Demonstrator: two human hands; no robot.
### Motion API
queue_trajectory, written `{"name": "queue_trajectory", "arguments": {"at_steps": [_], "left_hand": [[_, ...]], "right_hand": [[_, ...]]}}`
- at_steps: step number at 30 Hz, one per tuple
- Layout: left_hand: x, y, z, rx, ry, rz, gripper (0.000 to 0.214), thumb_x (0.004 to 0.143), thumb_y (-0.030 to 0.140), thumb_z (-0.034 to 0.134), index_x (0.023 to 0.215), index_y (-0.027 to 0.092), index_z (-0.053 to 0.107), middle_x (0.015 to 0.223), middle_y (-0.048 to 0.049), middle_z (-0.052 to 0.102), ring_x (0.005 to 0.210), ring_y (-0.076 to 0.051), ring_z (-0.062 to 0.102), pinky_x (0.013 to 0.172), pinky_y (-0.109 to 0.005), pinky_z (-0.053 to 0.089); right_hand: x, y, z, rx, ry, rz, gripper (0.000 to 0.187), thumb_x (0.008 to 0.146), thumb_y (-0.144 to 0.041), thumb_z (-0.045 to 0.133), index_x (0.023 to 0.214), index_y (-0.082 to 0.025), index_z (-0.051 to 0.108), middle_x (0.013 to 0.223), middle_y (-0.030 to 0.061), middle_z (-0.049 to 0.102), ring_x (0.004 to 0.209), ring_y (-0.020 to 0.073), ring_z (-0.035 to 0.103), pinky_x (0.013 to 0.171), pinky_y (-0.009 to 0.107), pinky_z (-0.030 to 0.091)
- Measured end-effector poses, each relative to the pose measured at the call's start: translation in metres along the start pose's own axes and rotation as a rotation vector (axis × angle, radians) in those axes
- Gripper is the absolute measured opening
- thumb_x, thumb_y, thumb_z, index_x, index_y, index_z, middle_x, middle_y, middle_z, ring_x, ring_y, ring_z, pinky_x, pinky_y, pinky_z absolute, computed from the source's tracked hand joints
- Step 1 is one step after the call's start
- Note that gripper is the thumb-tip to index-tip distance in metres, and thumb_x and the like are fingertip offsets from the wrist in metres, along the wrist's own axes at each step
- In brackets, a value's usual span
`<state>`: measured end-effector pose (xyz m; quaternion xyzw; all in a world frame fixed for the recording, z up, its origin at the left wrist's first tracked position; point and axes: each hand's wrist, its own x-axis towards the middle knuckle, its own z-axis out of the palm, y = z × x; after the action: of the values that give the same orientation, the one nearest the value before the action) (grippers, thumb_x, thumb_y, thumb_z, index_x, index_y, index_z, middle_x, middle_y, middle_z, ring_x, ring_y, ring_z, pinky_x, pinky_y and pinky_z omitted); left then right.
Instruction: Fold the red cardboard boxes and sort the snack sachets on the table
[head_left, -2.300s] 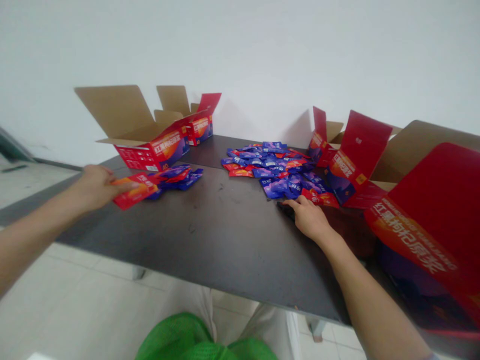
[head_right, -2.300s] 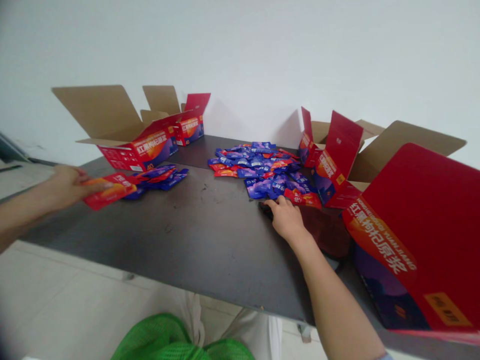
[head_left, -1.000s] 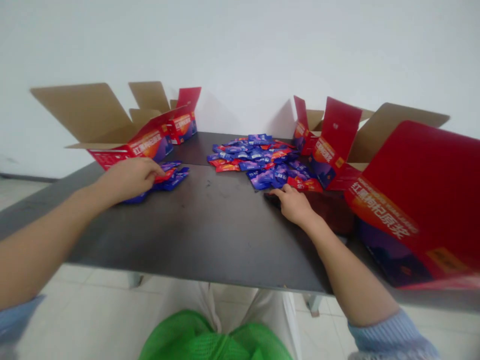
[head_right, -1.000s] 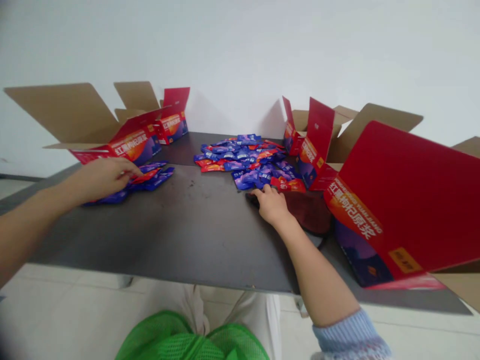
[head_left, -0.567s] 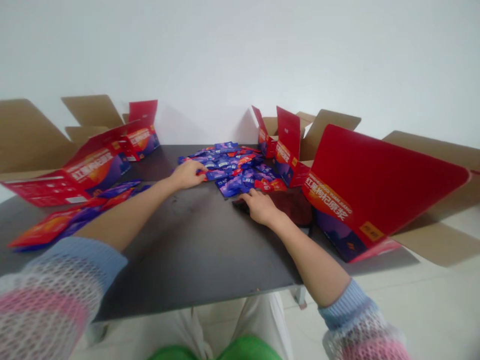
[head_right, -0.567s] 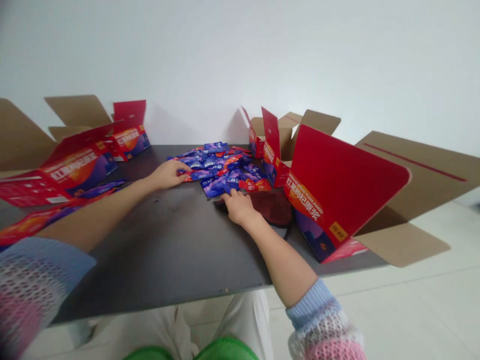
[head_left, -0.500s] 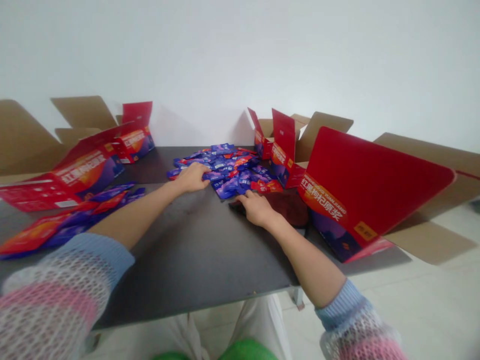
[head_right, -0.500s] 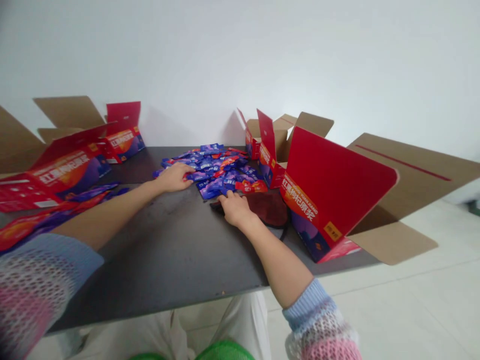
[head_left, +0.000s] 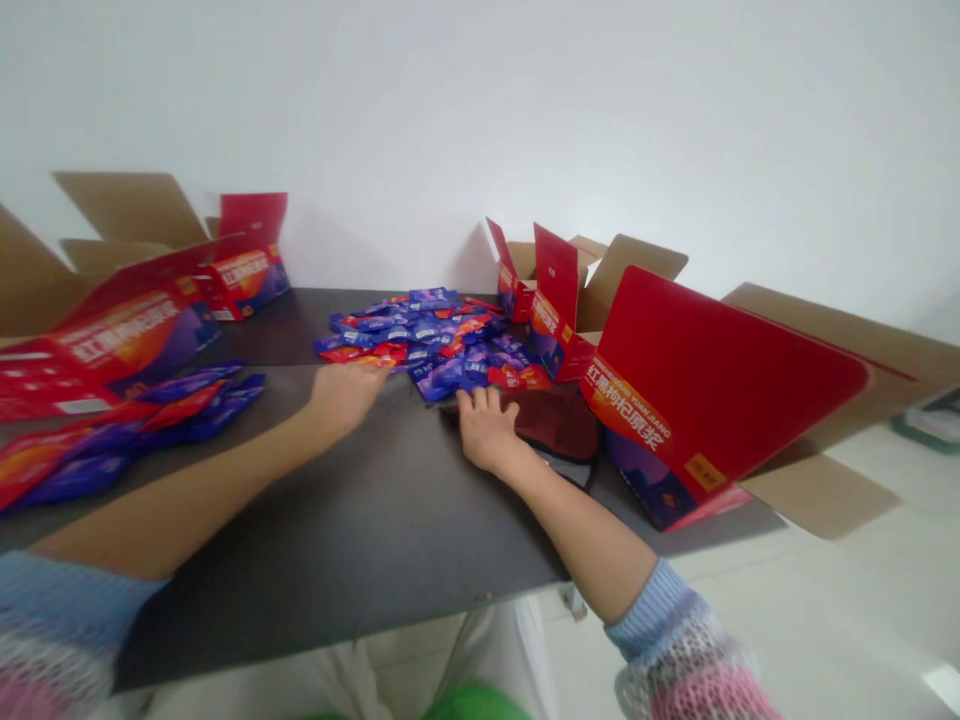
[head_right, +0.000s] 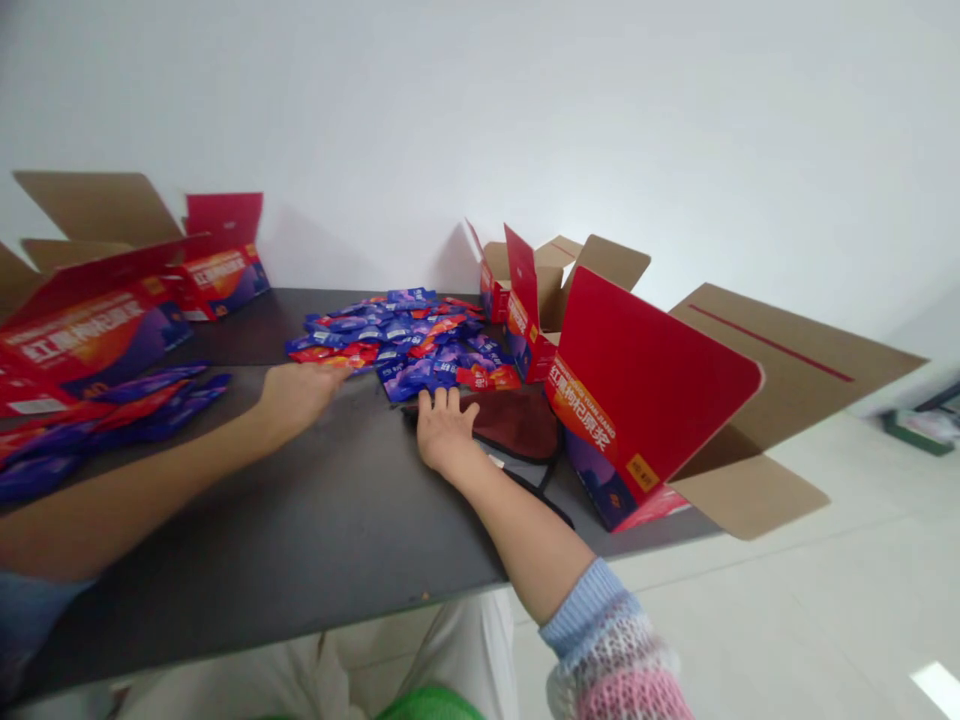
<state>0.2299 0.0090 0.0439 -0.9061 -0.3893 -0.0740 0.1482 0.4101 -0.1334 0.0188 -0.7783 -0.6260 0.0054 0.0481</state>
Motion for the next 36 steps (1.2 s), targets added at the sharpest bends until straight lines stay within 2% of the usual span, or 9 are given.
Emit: {"name": "queue_trajectory", "arguments": {"at_steps": [3, 8, 12, 14, 17, 20, 26, 31, 36], "left_hand": [[-0.033, 0.018, -0.009, 0.055, -0.054, 0.021, 0.044, 0.093, 0.014, 0.032, 0.104, 0.016, 0.075, 0.094, -0.0188, 0.075, 0.089, -0.035, 0.071, 0.067, -0.042, 0.05], [-0.075, 0.054, -0.008, 0.018, -0.035, 0.124, 0.039, 0.09, 0.009, 0.038, 0.098, 0.013, 0.076, 0.089, -0.0202, 0.074, 0.086, -0.034, 0.071, 0.069, -0.043, 0.049], [-0.086, 0.07, -0.005, -0.051, -0.031, 0.173, 0.037, 0.093, 0.012, 0.041, 0.107, 0.015, 0.075, 0.099, -0.0193, 0.075, 0.092, -0.032, 0.071, 0.074, -0.043, 0.051], [-0.087, 0.074, -0.004, -0.104, -0.063, 0.161, 0.036, 0.097, 0.023, 0.043, 0.114, 0.015, 0.073, 0.111, -0.0204, 0.073, 0.098, -0.033, 0.071, 0.076, -0.043, 0.053], [-0.089, 0.083, -0.005, -0.134, -0.137, 0.135, 0.04, 0.099, 0.03, 0.044, 0.124, 0.012, 0.069, 0.128, -0.0271, 0.065, 0.113, -0.035, 0.067, 0.077, -0.042, 0.056], [-0.096, 0.094, -0.007, -0.096, -0.172, 0.158, 0.041, 0.096, 0.017, 0.043, 0.126, 0.01, 0.069, 0.129, -0.0309, 0.062, 0.122, -0.037, 0.062, 0.078, -0.044, 0.058], [-0.118, 0.114, -0.016, -0.051, -0.098, 0.202, 0.039, 0.088, 0.003, 0.046, 0.117, 0.002, 0.073, 0.115, -0.0337, 0.067, 0.111, -0.036, 0.068, 0.078, -0.041, 0.061], [-0.127, 0.117, -0.018, 0.023, -0.025, 0.23, 0.04, 0.09, 0.002, 0.045, 0.122, -0.005, 0.067, 0.123, -0.0324, 0.062, 0.115, -0.036, 0.066, 0.08, -0.038, 0.061], [-0.13, 0.113, -0.017, 0.015, -0.003, 0.323, 0.042, 0.089, 0.003, 0.045, 0.124, -0.005, 0.066, 0.125, -0.0336, 0.061, 0.117, -0.036, 0.064, 0.084, -0.037, 0.06]], "right_hand": [[0.002, -0.007, 0.002, 0.052, 0.056, 0.067, 0.046, 0.09, -0.006, 0.027, 0.129, -0.014, 0.051, 0.133, 0.0215, 0.052, 0.123, 0.0341, 0.044, 0.095, 0.063, 0.041], [0.01, 0.009, -0.002, 0.212, 0.15, 0.096, 0.044, 0.078, 0.0, 0.038, 0.119, -0.012, 0.048, 0.124, 0.0183, 0.055, 0.114, 0.0264, 0.048, 0.094, 0.044, 0.045], [0.017, 0.026, -0.003, 0.41, 0.465, -0.016, 0.036, 0.076, -0.003, 0.034, 0.107, -0.015, 0.047, 0.111, 0.0141, 0.054, 0.104, 0.0216, 0.05, 0.093, 0.034, 0.043], [0.017, 0.026, -0.002, 0.513, 0.541, -0.106, 0.034, 0.074, -0.004, 0.033, 0.103, -0.018, 0.046, 0.107, 0.0116, 0.054, 0.102, 0.0206, 0.05, 0.09, 0.032, 0.043], [0.012, 0.013, 0.003, 0.623, 0.487, -0.283, 0.03, 0.077, -0.007, 0.032, 0.102, -0.02, 0.043, 0.105, 0.0089, 0.054, 0.101, 0.019, 0.051, 0.091, 0.031, 0.043], [0.004, -0.008, 0.011, 0.669, 0.333, -0.403, 0.025, 0.088, -0.015, 0.034, 0.11, -0.018, 0.043, 0.11, 0.0097, 0.054, 0.103, 0.019, 0.052, 0.093, 0.032, 0.042], [-0.001, -0.028, 0.022, 0.409, 0.138, -0.571, 0.034, 0.09, -0.031, 0.052, 0.119, -0.014, 0.049, 0.121, 0.0132, 0.052, 0.107, 0.0244, 0.044, 0.094, 0.04, 0.039], [0.005, -0.024, 0.024, 0.176, 0.234, -0.416, 0.032, 0.091, -0.016, 0.045, 0.121, -0.015, 0.057, 0.127, 0.0143, 0.053, 0.118, 0.0282, 0.037, 0.088, 0.041, 0.036], [0.012, -0.02, 0.023, 0.033, 0.226, -0.201, 0.041, 0.098, -0.019, 0.04, 0.132, -0.03, 0.06, 0.129, 0.0124, 0.051, 0.126, 0.0307, 0.028, 0.086, 0.042, 0.034]]}}
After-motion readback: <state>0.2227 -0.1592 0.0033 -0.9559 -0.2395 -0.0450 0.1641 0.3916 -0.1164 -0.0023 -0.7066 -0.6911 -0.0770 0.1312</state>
